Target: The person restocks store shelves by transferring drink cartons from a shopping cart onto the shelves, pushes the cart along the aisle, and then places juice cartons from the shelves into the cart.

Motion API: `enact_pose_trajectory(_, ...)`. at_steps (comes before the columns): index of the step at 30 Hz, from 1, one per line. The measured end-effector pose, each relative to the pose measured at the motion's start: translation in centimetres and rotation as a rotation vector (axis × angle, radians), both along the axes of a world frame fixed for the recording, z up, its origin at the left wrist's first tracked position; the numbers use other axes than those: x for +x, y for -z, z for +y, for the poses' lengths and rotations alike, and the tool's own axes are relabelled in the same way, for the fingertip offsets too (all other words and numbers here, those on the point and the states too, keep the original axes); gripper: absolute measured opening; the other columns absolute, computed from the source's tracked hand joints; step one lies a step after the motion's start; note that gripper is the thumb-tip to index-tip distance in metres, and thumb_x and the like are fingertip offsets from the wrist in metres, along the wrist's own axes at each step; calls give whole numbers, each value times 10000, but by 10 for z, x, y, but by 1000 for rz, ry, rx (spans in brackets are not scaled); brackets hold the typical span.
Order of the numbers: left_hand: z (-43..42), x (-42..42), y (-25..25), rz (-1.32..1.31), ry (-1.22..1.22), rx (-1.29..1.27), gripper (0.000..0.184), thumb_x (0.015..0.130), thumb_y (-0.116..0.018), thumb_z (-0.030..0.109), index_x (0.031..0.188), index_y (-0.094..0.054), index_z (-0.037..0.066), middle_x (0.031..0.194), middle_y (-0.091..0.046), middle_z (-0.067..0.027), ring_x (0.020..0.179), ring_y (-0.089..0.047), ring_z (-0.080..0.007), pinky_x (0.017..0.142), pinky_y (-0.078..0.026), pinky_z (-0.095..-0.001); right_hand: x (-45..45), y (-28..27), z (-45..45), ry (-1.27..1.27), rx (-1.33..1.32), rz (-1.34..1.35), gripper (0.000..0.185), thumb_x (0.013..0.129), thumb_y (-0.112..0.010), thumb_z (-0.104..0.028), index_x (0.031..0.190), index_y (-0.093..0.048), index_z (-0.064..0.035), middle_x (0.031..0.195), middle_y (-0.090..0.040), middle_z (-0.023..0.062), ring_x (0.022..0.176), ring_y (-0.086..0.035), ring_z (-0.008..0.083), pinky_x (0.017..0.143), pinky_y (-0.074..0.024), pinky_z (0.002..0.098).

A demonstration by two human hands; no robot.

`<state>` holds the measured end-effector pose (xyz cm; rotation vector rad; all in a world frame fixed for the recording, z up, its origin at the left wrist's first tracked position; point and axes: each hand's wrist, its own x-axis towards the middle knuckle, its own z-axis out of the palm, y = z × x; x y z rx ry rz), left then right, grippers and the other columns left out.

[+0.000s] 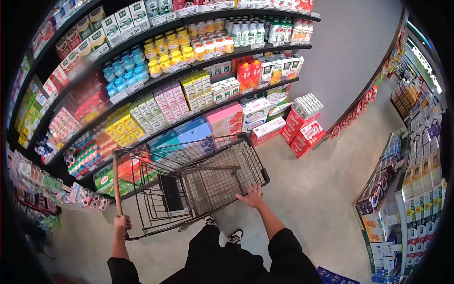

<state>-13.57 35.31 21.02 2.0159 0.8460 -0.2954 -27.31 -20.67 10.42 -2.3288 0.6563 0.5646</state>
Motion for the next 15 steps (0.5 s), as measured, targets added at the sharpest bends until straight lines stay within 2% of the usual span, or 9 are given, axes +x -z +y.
enact_pose_trajectory(3,-30,5,0,-6,21,-12,128,687,-525,72,720,-531,-52,565,-524,-115,398,-516,-210,343,-434,-341,7,0,-32,13,-5,41,978,658,-458,-808,1377,-360,-153,1498,-111,141,1372,110,362,1049,-103,613)
enact_pose_trajectory(6,-52,13,5,-19,58,-33,131,697,-527,67,733,-533,-58,563,-523,-118,406,-522,-214,351,-450,-348,15,-1,-56,-14,-43,161,950,671,-462,-784,1390,-348,-173,1507,-83,118,1375,133,337,1051,-97,618)
enact_pose_trajectory(8,-72,17,0,-3,35,-78,120,698,-525,61,730,-522,-54,561,-522,-119,406,-522,-212,343,-444,-344,19,10,-70,58,-26,200,899,680,-497,-727,1368,-390,-159,1507,-75,130,1367,139,368,1050,-66,625)
enact_pose_trajectory(9,-79,19,-1,-9,36,-87,112,697,-523,56,724,-514,-52,563,-521,-120,408,-524,-211,340,-438,-342,23,13,-76,73,-14,225,814,689,-529,-639,1332,-448,-147,1509,-41,140,1357,136,403,1044,-48,633)
enact_pose_trajectory(10,-86,20,0,-14,39,-93,104,696,-522,52,719,-506,-49,564,-520,-120,409,-525,-210,336,-432,-340,25,18,-81,46,-41,236,814,689,-529,-639,1332,-448,-147,1509,-41,140,1357,136,403,1044,-48,633)
enact_pose_trajectory(12,-97,24,6,-25,19,-99,103,691,-521,51,714,-501,-47,567,-521,-118,412,-526,-206,337,-430,-336,32,24,-94,50,-59,306,722,679,-557,-579,1253,-541,-142,1490,-136,175,1351,97,437,1036,-53,643)
enact_pose_trajectory(13,-102,27,6,-42,30,-80,102,685,-521,50,710,-495,-46,571,-521,-115,414,-526,-202,339,-428,-333,37,23,-104,31,-77,311,722,679,-557,-579,1253,-541,-142,1490,-136,175,1351,97,437,1036,-53,643)
enact_pose_trajectory(15,-119,28,0,-55,26,-76,98,678,-520,48,707,-497,-43,574,-523,-112,416,-526,-198,344,-428,-329,42,21,-119,0,-46,396,609,645,-582,-528,1098,-646,-125,1342,-428,195,1323,-163,449,1032,-143,614)
